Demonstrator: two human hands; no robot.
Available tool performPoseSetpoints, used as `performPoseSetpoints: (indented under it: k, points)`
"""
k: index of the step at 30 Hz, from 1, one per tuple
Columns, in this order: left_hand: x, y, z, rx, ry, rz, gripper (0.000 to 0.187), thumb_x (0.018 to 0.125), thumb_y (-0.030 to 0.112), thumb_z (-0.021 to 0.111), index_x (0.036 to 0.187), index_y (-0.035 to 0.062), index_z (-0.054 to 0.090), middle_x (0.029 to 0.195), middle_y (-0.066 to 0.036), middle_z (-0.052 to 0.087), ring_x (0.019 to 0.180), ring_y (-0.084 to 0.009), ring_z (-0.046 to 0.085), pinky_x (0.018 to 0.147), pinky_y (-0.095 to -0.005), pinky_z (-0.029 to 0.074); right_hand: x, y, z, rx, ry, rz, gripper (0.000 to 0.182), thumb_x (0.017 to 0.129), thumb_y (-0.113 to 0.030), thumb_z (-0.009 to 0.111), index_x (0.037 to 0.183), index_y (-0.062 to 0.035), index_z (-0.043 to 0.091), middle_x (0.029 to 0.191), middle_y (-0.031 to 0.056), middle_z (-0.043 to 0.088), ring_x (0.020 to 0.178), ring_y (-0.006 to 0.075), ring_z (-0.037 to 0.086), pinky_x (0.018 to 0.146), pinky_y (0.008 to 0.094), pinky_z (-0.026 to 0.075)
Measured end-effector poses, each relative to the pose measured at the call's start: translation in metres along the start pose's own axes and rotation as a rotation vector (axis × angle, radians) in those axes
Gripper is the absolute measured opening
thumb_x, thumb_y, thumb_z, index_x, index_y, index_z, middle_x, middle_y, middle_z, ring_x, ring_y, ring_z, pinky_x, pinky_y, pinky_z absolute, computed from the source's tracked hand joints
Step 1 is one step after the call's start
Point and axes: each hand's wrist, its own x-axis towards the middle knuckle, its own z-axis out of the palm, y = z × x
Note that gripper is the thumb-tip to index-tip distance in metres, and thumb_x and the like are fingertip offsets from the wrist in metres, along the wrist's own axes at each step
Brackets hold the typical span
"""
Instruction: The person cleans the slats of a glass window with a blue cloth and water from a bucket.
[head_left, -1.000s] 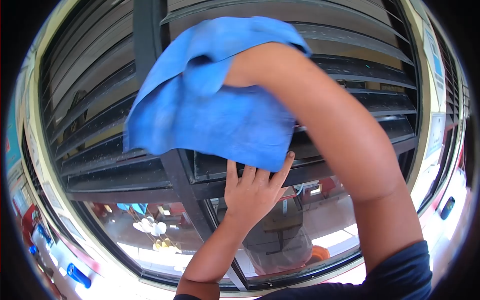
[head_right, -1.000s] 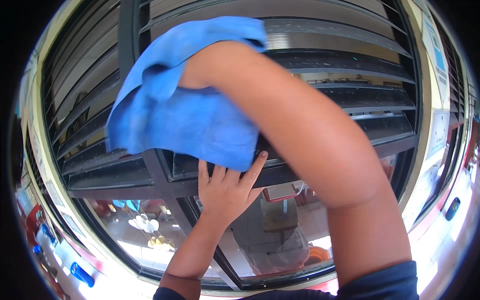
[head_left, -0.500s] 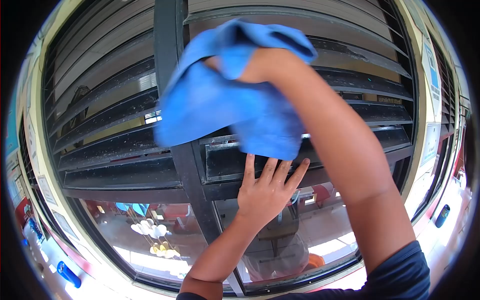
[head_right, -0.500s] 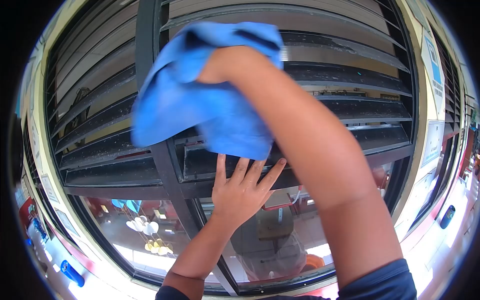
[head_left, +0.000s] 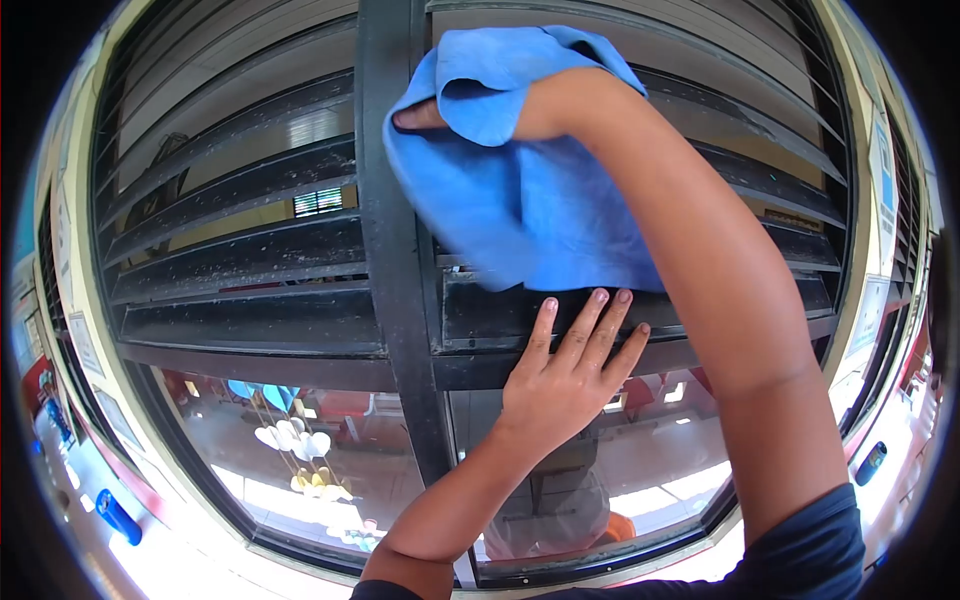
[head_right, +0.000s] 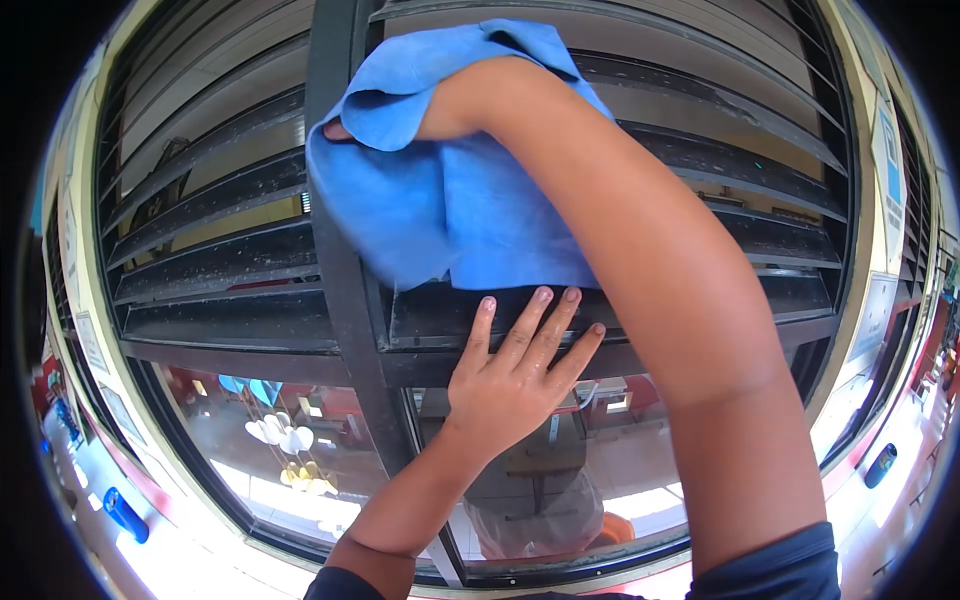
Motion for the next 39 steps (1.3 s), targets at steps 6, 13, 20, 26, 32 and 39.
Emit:
performPoseSetpoints:
  k: [6, 13, 20, 26, 32, 39]
  points:
    - [-0.002, 0.002, -0.001, 0.026, -0.031, 0.009, 0.040, 0.089, 0.040, 0.062, 0.127, 0.0285, 0.062, 0.146, -0.002, 0.055, 0.136, -0.0190, 0.049, 0.116, -0.0535, 0.030, -0.002, -0.005, -0.006, 0.064, -0.122, 0.000, 0.075, 0.077, -0.070, 0.068, 0.120, -0.0081, 0.068, 0.117, 0.0181, 0.068, 0.106, 0.0335, 0.065, 0.093, 0.0401, 0.049]
    - [-0.002, 0.002, -0.004, -0.019, -0.063, -0.010, 0.038, 0.089, 0.039, 0.061, 0.126, 0.0288, 0.062, 0.147, -0.002, 0.053, 0.137, -0.0191, 0.049, 0.116, -0.0534, 0.030, 0.014, -0.014, -0.012, -0.058, -0.038, -0.063, 0.061, 0.085, -0.061, 0.062, 0.107, -0.0050, 0.072, 0.106, 0.0184, 0.072, 0.099, 0.0353, 0.068, 0.087, 0.0423, 0.052]
    - [-0.002, 0.003, 0.001, 0.011, -0.022, -0.011, 0.036, 0.089, 0.037, 0.061, 0.125, 0.0291, 0.063, 0.148, -0.002, 0.052, 0.137, -0.0190, 0.048, 0.117, -0.0538, 0.029, 0.010, -0.005, 0.001, 0.049, -0.062, 0.016, 0.074, 0.075, -0.073, 0.068, 0.113, -0.0097, 0.070, 0.110, 0.0175, 0.069, 0.104, 0.0363, 0.066, 0.091, 0.0421, 0.050]
    - [-0.003, 0.005, 0.000, 0.015, -0.011, -0.033, 0.034, 0.091, 0.034, 0.061, 0.125, 0.0312, 0.063, 0.148, -0.001, 0.052, 0.137, -0.0180, 0.048, 0.118, -0.0526, 0.028, -0.016, -0.027, -0.011, -0.179, -0.093, 0.028, 0.074, 0.073, -0.074, 0.068, 0.114, -0.0121, 0.070, 0.118, 0.0167, 0.067, 0.107, 0.0384, 0.064, 0.093, 0.0463, 0.049]
    - [-0.004, 0.004, -0.002, -0.026, -0.035, -0.023, 0.037, 0.090, 0.034, 0.062, 0.127, 0.0289, 0.061, 0.150, -0.003, 0.050, 0.137, -0.0200, 0.048, 0.117, -0.0545, 0.027, 0.005, -0.019, 0.004, -0.068, -0.010, 0.091, 0.075, 0.073, -0.078, 0.064, 0.112, -0.0134, 0.070, 0.118, 0.0135, 0.068, 0.111, 0.0390, 0.063, 0.094, 0.0477, 0.049]
    - [-0.005, 0.002, -0.002, -0.010, -0.032, -0.010, 0.042, 0.086, 0.037, 0.063, 0.127, 0.0276, 0.061, 0.151, -0.005, 0.048, 0.139, -0.0197, 0.046, 0.115, -0.0551, 0.030, -0.015, -0.024, -0.005, -0.132, -0.076, 0.059, 0.072, 0.072, -0.073, 0.070, 0.104, -0.0086, 0.066, 0.101, 0.0159, 0.068, 0.097, 0.0362, 0.065, 0.087, 0.0437, 0.050]
